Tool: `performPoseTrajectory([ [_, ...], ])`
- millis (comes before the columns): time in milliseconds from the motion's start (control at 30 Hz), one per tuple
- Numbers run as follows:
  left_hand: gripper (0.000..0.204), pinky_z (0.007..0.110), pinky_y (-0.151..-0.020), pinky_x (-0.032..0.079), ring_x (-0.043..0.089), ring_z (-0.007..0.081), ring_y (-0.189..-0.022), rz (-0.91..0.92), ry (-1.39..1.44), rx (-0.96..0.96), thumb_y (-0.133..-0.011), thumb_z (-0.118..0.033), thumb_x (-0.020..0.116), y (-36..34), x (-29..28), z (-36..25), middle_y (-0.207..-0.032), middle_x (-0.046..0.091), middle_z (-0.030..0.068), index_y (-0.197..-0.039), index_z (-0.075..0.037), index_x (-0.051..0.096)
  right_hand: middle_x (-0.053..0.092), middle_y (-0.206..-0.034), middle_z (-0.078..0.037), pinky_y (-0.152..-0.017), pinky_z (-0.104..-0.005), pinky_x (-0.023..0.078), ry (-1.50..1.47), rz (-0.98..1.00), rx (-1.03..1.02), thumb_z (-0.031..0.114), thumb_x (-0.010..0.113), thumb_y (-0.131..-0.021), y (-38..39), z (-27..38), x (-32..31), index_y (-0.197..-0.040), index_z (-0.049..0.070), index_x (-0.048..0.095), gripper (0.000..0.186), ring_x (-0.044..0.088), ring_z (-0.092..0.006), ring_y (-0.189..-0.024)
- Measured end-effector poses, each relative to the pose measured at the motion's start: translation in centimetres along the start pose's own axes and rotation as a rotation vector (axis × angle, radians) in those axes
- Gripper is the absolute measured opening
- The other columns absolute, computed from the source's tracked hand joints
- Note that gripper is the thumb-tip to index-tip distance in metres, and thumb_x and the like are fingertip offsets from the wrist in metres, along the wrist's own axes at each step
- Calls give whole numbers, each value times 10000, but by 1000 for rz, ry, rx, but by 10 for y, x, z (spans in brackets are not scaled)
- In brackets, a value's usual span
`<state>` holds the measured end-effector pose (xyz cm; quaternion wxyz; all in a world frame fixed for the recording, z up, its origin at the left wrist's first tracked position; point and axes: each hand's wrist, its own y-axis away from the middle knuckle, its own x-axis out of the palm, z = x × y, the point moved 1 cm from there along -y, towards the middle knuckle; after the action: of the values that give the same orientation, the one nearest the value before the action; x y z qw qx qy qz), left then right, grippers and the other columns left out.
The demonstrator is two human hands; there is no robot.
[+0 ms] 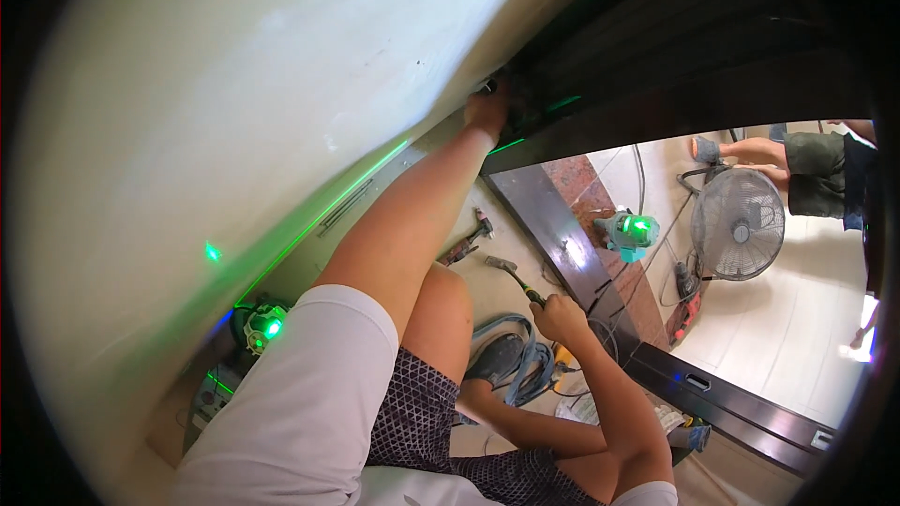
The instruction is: The person installs a door frame component by using a screwdriver to tighten screws and a hammer to tap it into place, checking alignment with a green laser level.
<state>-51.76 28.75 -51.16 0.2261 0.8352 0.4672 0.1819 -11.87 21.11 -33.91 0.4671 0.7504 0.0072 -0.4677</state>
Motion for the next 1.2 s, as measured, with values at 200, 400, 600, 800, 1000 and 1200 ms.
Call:
performPoseTrajectory([
  [200, 826, 522, -1119, 468, 601, 501, -1320, 12, -123, 39, -965, -715, 580, 16, -32, -17, -1342, 657, 361, -1507, -93, 590, 731, -948, -337, -856, -556, 577, -30, 7, -13, 411, 640, -999, 6, 14, -10, -930, -94, 721, 515, 715, -522, -927],
  [400, 594, 460, -770, 526, 693, 279, -807, 59, -30, -108, -963, -572, 670, 66, -49, -13, -895, 759, 164, -974, 15, 760, 718, -935, -357, -852, -566, 579, -28, 46, -55, 398, 654, -990, -9, 15, 12, -898, -91, 717, 502, 711, -538, -938],
  [600, 387, 461, -760, 537, 698, 278, -820, 305, -243, 71, -1013, -358, 642, 221, -146, -2, -865, 738, 160, -1005, 26, 687, 724, -946, -359, -866, -562, 583, 45, -2, -88, 381, 700, -945, -9, 37, 4, -839, -95, 717, 488, 717, -528, -955],
  [800, 366, 515, -827, 551, 692, 419, -907, 369, -575, 400, -1003, -340, 666, 361, -175, -54, -942, 734, 229, -1030, 25, 658, 740, -983, -336, -923, -535, 583, 193, 85, -195, 392, 714, -939, -35, 20, -2, -931, -65, 757, 459, 729, -500, -1001],
  [1000, 350, 514, -900, 532, 665, 403, -1015, 121, -726, 661, -978, -316, 692, 382, -186, -70, -1035, 728, 202, -1114, 4, 652, 736, -1054, -354, -972, -540, 565, 222, 191, -255, 432, 717, -939, -64, 9, -21, -1008, -99, 749, 536, 711, -513, -1066],
  [1200, 279, 481, -900, 523, 639, 355, -1015, -69, -718, 721, -966, -229, 718, 400, -237, -90, -1064, 685, 158, -1151, -32, 647, 737, -1071, -345, -968, -535, 568, 282, 213, -194, 411, 642, -958, -43, 15, -37, -1026, -82, 764, 512, 719, -501, -1052],
])
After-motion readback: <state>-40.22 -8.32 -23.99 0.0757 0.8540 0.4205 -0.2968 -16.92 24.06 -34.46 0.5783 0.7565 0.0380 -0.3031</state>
